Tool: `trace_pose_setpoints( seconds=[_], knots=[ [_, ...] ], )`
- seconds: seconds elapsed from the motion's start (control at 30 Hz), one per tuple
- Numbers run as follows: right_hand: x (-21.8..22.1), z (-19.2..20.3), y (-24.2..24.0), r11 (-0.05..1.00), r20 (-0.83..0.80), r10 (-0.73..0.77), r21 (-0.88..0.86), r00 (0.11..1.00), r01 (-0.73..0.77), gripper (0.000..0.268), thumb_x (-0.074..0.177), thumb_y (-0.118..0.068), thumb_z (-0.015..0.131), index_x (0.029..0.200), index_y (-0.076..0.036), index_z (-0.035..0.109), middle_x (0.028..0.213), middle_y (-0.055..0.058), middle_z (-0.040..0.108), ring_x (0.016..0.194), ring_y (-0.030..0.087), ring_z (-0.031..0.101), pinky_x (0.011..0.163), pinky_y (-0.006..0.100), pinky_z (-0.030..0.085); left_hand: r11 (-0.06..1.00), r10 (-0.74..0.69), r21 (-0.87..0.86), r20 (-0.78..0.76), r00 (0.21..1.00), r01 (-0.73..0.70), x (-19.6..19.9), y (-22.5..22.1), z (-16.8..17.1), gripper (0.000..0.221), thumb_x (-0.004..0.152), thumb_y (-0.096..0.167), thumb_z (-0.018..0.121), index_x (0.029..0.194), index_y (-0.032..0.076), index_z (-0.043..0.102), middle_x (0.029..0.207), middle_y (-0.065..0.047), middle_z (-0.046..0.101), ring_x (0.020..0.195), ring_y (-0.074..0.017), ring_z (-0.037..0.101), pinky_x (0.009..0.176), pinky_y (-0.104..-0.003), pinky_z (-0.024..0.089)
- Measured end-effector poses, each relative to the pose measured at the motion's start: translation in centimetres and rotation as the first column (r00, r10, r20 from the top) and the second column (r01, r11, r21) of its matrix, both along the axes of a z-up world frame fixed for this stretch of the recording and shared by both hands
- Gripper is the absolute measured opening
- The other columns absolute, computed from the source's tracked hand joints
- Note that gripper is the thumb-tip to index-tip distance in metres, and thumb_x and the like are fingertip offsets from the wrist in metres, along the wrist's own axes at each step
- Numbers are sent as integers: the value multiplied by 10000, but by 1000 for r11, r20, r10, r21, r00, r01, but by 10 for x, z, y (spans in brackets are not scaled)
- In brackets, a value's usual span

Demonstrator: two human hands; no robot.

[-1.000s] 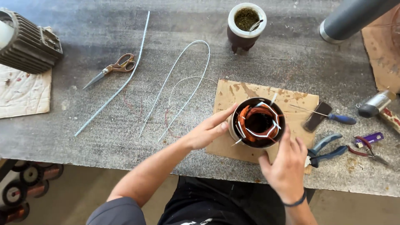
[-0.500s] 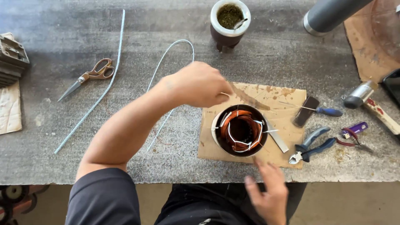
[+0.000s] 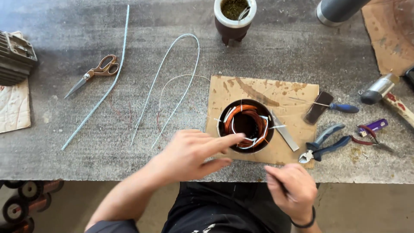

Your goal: Winding and securing copper coils in a motor stator using wire ties and pliers

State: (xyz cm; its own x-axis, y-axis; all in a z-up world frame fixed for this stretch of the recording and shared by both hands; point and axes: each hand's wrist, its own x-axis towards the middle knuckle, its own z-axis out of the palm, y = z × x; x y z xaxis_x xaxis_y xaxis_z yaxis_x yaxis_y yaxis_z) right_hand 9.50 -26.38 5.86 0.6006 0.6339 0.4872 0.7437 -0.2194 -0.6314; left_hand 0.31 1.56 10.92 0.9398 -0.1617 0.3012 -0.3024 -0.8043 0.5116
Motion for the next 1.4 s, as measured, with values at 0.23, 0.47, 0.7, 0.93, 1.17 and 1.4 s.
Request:
trace_pose_setpoints(
  seconds=[0.23,0.47,0.7,0.93,1.17,1.4],
  knots=[
    [-12,-5,-13,998,-2,-39,59,999,40,115,950,-98,639,973,-37,733,802,60,713,654,228,608,695,340,527,972,-131,-153,285,949,180,12,-64,-18,248,1079,298,564,917,130,647,716,-2,567,600,-204,540,577,-334,404],
    [-47,-65,-76,927,-139,-343,-211,929,311,129,961,-99,680,1022,-50,783,854,68,728,755,198,651,750,313,517,983,-144,-61,334,932,174,-13,-84,-66,269,1080,248,601,848,114,575,843,-17,539,647,-200,459,586,-319,421],
    [-32,-72,-74,917,10,-303,-271,953,294,144,980,-122,670,1063,-94,785,904,59,746,748,189,644,711,322,496,869,-222,-407,188,957,281,-6,-87,-65,297,1080,239,521,834,74,545,1061,-92,607,748,-306,590,669,-404,492],
    [28,-47,-53,879,136,-383,-251,914,405,174,1059,-109,648,1119,-1,771,931,111,724,849,265,656,858,389,510,859,-217,-430,183,959,277,-11,-93,-79,402,1051,190,564,699,75,407,675,-69,425,570,-299,462,522,-416,380],
    [37,-67,-16,673,579,-343,-398,740,623,332,943,-470,675,1150,-237,789,1118,-34,760,1056,216,636,1011,401,365,796,-231,-513,233,945,321,-45,-93,-63,446,1123,244,447,724,57,373,700,-117,407,582,-343,410,565,-457,344],
    [41,-98,-10,631,568,-403,-395,717,668,443,956,-553,589,1208,-230,758,1193,-30,732,1019,204,638,1004,390,311,733,-325,-560,211,922,386,-79,-96,-89,541,1182,330,169,796,19,389,772,-127,359,657,-326,378,635,-418,354]
  ],
)
